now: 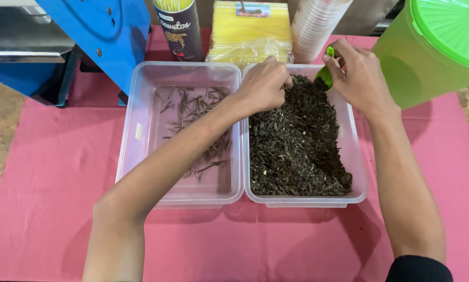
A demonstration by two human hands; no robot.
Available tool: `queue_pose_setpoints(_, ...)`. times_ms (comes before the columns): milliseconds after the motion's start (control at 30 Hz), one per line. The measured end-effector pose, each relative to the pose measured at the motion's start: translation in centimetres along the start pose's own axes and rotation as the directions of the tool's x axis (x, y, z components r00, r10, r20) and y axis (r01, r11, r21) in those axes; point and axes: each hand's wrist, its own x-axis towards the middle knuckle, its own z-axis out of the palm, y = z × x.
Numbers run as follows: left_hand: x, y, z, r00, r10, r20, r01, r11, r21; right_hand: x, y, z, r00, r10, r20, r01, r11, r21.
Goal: Sorting dried tea leaves by manually removing stems and using a spoon to stir the leaves.
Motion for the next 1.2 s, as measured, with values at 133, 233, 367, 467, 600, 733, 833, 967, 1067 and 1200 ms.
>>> queue_pose_setpoints(133, 0.4, -1.4, -0.5, 0.993, 0.040, 0.114, -0.056, 0.988, 0.143, -1.1, 2.0, 1.8, 0.998, -0.049, -0.049, 0.048, 0.999, -0.011)
queue_pose_setpoints(233, 1.1, -3.9, 1.0, 0.956, 0.294, 0.005, -0.291, 0.944, 0.153, -2.1, 4.0, 3.9, 0.994, -0.056, -0.099, 0.048, 0.996, -0.079)
queue_pose_setpoints(367, 2.0, -5.2, 2.5, 0.964, 0.260, 0.051, -0.265, 0.953, 0.148, -2.5, 4.3, 4.2, 0.999, 0.030, -0.034, -0.033, 0.996, -0.080)
queue_pose_setpoints(467, 3.6, -6.3, 4.8, 0.966, 0.256, 0.028, -0.257, 0.957, 0.132, -2.3, 3.5, 3.8, 0.996, 0.086, 0.038, -0.084, 0.995, -0.051)
queue_pose_setpoints(600, 4.0, -5.5, 4.1, 0.971, 0.239, 0.013, -0.238, 0.958, 0.158, -2.1, 2.3, 2.6, 0.948, 0.208, 0.240, -0.204, 0.978, -0.039)
queue_pose_setpoints(733, 2.5, -4.4, 2.8, 0.969, 0.246, 0.003, -0.244, 0.962, 0.123, -1.3, 0.1, 2.8, 0.916, 0.237, 0.323, -0.244, 0.970, -0.018)
queue_pose_setpoints(833, 0.9, -2.5, 0.6, 0.976, 0.219, -0.006, -0.219, 0.973, -0.079, -1.5, 1.3, 3.7, 0.925, 0.238, 0.296, -0.241, 0.970, -0.026)
queue_pose_setpoints(967, 0.3, -2.9, 1.0, 0.966, 0.236, -0.104, -0.254, 0.940, -0.226, -1.6, 1.3, 4.3, 0.974, 0.158, 0.163, -0.173, 0.981, 0.082)
queue_pose_setpoints(1067, 0.1, -3.2, 1.3, 0.958, 0.245, -0.146, -0.278, 0.919, -0.279, -1.6, 3.2, 5.7, 0.995, 0.100, 0.027, -0.103, 0.979, 0.173)
queue_pose_setpoints(1200, -0.5, -3.7, 1.2, 0.945, 0.286, -0.156, -0.322, 0.895, -0.308, -0.7, 2.5, 5.6, 0.992, 0.074, -0.104, -0.049, 0.973, 0.228)
